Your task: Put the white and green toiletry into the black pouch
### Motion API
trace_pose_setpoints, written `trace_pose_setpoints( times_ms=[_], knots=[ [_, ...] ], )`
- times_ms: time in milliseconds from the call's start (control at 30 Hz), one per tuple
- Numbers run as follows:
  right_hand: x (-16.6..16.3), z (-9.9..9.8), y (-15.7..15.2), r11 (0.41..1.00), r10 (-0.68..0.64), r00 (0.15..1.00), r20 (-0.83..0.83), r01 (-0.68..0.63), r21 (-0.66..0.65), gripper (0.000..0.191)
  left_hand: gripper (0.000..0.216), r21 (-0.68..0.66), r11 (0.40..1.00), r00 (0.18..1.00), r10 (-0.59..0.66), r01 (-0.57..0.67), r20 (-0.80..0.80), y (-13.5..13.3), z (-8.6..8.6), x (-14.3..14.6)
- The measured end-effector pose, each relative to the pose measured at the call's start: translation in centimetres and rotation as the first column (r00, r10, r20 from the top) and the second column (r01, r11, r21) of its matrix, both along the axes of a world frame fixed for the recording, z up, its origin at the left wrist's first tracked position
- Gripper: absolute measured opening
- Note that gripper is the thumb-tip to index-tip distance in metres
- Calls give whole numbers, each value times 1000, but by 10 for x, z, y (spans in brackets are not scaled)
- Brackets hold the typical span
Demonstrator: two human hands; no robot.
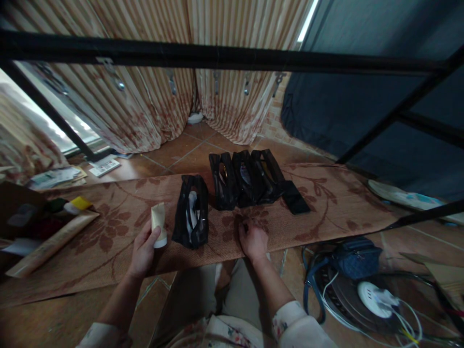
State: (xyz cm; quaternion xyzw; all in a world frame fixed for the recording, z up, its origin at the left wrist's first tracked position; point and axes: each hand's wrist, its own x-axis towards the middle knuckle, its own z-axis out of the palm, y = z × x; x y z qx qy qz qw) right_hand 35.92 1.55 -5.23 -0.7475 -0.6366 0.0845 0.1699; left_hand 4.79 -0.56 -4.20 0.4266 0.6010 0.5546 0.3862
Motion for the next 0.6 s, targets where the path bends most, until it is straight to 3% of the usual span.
trace_pose_setpoints(
  times_ms=[200,367,600],
  knots=[
    [1,-2,0,1000,11,1000,2,-11,21,23,62,0,1000,999,-29,29,31,1,-2,0],
    [1,-2,0,1000,3,1000,-16,-2,20,23,53,-58,998,999,-23,20,-48,1,-4,-2],
    [0,1,0,1000,-16,1000,-12,15,-20,23,38,-23,1000,994,-15,13,-105,0,-3,1]
  ],
)
